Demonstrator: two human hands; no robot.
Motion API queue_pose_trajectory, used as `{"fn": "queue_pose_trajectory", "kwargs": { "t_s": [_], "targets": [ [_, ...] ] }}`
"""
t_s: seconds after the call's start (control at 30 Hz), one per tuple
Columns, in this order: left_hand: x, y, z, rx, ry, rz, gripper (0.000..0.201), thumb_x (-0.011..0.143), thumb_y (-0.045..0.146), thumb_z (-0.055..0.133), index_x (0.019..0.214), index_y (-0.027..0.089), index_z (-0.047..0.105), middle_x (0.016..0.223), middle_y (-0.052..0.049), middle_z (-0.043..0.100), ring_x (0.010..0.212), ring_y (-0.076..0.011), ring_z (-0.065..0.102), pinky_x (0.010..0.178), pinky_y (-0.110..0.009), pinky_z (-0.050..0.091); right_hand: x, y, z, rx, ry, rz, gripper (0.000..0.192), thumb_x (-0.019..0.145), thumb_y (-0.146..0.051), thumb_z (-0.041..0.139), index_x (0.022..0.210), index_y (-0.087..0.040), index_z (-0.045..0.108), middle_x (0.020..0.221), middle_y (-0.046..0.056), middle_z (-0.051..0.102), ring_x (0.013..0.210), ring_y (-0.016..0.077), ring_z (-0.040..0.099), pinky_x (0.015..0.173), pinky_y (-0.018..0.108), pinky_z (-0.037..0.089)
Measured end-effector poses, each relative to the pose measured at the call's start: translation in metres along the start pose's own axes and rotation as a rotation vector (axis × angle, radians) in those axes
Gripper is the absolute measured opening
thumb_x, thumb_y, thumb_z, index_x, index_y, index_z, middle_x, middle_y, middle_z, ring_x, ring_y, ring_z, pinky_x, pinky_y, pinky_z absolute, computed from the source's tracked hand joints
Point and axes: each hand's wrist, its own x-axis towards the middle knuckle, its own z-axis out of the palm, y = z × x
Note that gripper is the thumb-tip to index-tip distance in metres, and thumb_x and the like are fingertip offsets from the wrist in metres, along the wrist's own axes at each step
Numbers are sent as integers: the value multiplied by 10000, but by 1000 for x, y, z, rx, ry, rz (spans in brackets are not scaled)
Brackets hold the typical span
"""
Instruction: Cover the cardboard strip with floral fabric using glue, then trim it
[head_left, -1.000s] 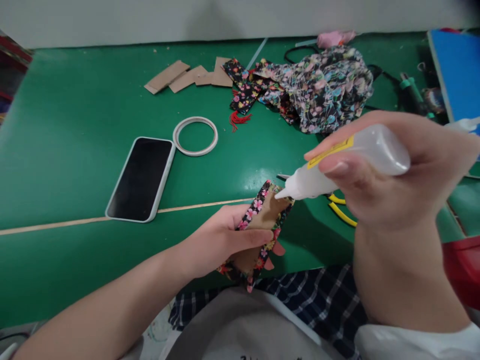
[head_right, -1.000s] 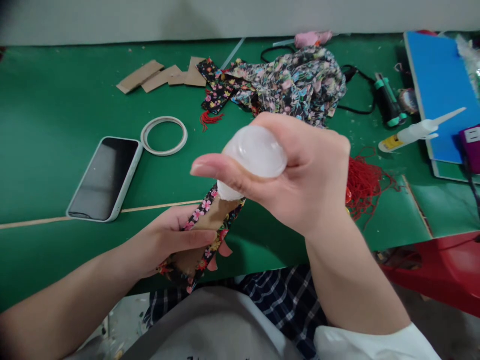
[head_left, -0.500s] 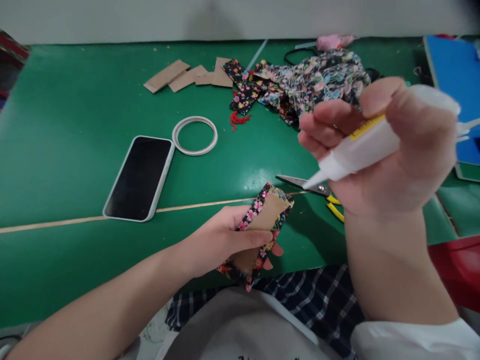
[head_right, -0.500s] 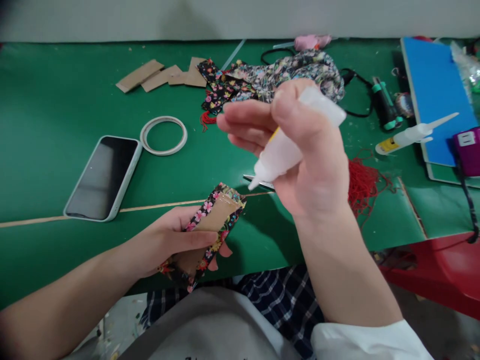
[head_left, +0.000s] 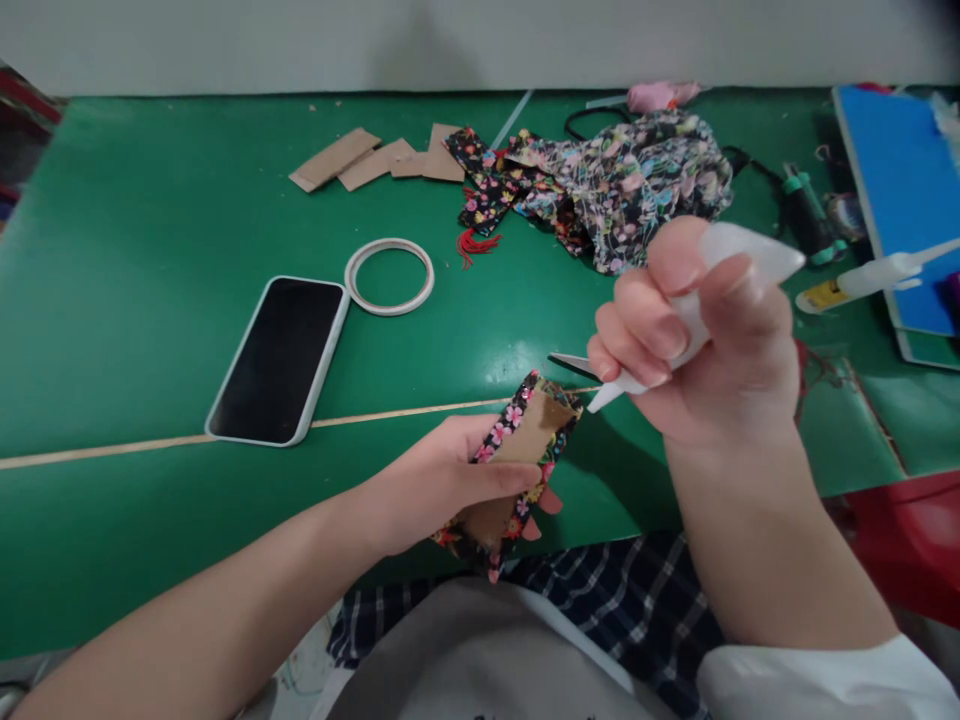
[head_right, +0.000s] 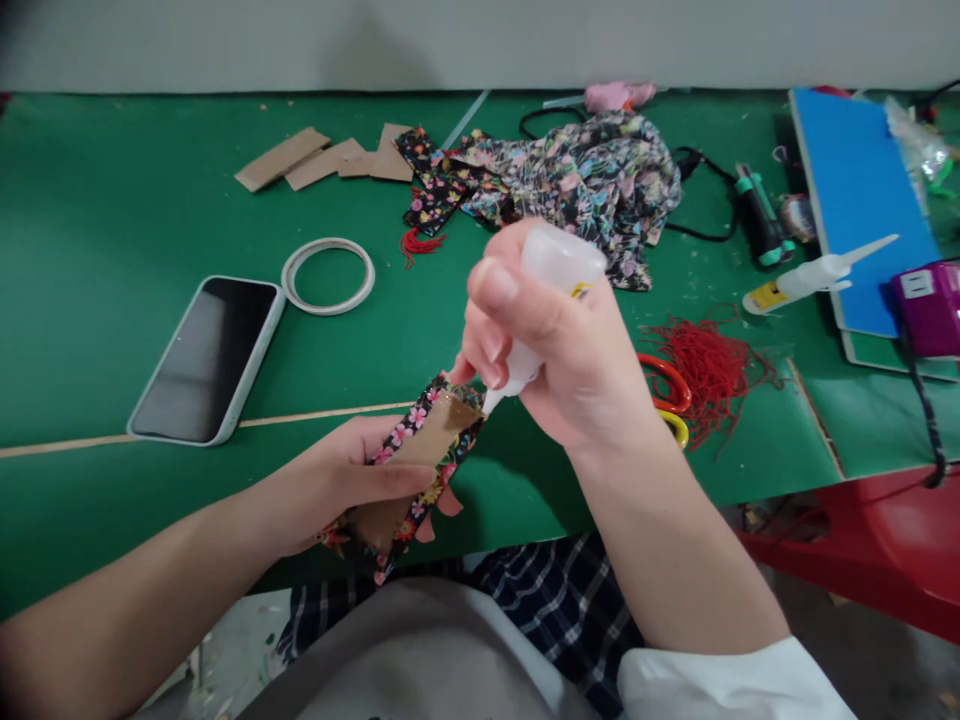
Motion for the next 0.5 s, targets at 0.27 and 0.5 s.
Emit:
{"fn": "queue_pose_trajectory", "kwargs": {
  "t_s": [0.27,0.5],
  "targets": [
    [2,-1,0,6,-8,-3,128,769,255,670,816,153,608,761,-25,710,571,-112,640,495,-190,482,-1,7,7,-116,68,-57,142,690,-343,729,769,-240,673,463,-78,524,365,71,409,404,251,357],
    [0,0,1,15,-2,-1,96,790,234,647,819,152,606,772,-24,710,586,-112,643,516,-194,487,-2,12,11,-112,136,-57,232,681,-413,726,650,-224,595,485,-83,545,401,65,494,454,233,454]
  ]
}}
